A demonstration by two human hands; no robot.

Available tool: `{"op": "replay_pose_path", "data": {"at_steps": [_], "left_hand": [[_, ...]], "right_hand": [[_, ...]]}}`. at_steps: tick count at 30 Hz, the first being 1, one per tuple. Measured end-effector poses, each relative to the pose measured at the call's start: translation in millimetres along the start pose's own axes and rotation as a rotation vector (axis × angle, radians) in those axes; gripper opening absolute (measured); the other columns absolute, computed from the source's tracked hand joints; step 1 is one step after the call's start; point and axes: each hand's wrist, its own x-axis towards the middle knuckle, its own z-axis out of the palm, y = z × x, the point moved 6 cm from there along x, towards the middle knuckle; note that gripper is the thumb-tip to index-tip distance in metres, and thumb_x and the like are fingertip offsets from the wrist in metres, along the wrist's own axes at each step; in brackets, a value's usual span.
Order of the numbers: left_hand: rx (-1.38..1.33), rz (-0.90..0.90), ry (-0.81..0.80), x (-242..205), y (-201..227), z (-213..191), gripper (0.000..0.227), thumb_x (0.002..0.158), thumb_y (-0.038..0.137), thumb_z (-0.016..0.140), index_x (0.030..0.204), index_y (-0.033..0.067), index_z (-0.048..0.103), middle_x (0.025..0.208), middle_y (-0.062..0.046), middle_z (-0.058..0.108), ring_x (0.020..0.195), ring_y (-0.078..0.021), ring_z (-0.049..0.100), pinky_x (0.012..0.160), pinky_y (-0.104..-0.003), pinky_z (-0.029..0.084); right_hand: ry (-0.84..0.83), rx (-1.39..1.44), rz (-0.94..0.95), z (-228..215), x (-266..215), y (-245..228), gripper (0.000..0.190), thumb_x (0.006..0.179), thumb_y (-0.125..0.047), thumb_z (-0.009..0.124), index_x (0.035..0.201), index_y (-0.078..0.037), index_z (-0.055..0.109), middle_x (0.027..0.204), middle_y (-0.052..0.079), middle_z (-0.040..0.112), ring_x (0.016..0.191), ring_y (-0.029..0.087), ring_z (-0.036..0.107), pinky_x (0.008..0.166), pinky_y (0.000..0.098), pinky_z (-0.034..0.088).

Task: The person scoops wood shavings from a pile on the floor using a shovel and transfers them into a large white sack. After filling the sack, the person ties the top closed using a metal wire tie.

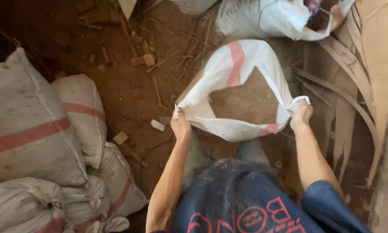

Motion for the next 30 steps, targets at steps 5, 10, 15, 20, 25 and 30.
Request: {"op": "replay_pose_path", "data": {"at_steps": [5,10,15,20,25,30], "left_hand": [[0.033,0.091,0.053,-48.5,4.0,21.6,0.046,0.102,0.036,0.051,0.126,-0.0013,0.064,0.114,-0.015,0.071,0.105,-0.0247,0.064,0.094,-0.039,0.047],[-0.063,0.070,0.118,-70.4,-31.2,54.1,0.049,0.102,0.036,0.047,0.128,-0.0013,0.064,0.116,-0.018,0.072,0.107,-0.0294,0.066,0.095,-0.040,0.048],[-0.363,-0.162,0.283,-26.8,-94.5,34.3,0.056,0.111,0.038,0.053,0.121,-0.0154,0.064,0.112,-0.042,0.052,0.085,-0.0336,0.052,0.078,-0.047,0.044],[-0.295,-0.362,0.404,-24.1,-156.4,-19.4,0.055,0.106,0.040,0.050,0.107,-0.0123,0.069,0.107,-0.021,0.072,0.090,-0.0306,0.065,0.081,-0.043,0.052],[0.027,-0.069,0.097,-27.2,-163.8,20.9,0.040,0.097,0.030,0.058,0.106,-0.0070,0.067,0.098,-0.011,0.071,0.088,-0.0230,0.065,0.078,-0.039,0.053],[-0.159,-0.095,0.038,-20.6,-135.4,20.9,0.047,0.104,0.037,0.053,0.106,-0.0074,0.070,0.091,-0.008,0.069,0.085,-0.0174,0.056,0.075,-0.036,0.048]], "right_hand": [[0.099,-0.133,-0.013,-20.3,-18.5,17.6,0.025,0.095,-0.033,0.057,0.096,-0.011,0.067,0.101,0.007,0.066,0.093,0.026,0.066,0.080,0.0507,0.058],[0.008,0.154,0.113,-11.3,-1.7,20.5,0.020,0.093,-0.034,0.057,0.094,-0.014,0.062,0.098,0.004,0.066,0.091,0.023,0.065,0.077,0.0466,0.058],[-0.007,0.058,0.113,-77.1,-78.6,52.6,0.019,0.092,-0.031,0.057,0.092,-0.013,0.062,0.096,0.005,0.065,0.089,0.023,0.064,0.075,0.0461,0.057],[0.126,-0.039,0.143,-155.2,-148.6,35.6,0.017,0.092,-0.029,0.057,0.091,-0.013,0.061,0.094,0.006,0.064,0.087,0.024,0.063,0.072,0.0456,0.056],[0.071,-0.142,0.206,-121.1,-159.5,53.2,0.015,0.091,-0.027,0.056,0.090,-0.012,0.060,0.093,0.006,0.063,0.086,0.024,0.063,0.070,0.0451,0.056],[0.122,0.036,0.125,-118.0,-121.7,40.6,0.013,0.091,-0.024,0.056,0.089,-0.012,0.060,0.091,0.007,0.063,0.084,0.025,0.062,0.068,0.0446,0.055]]}}
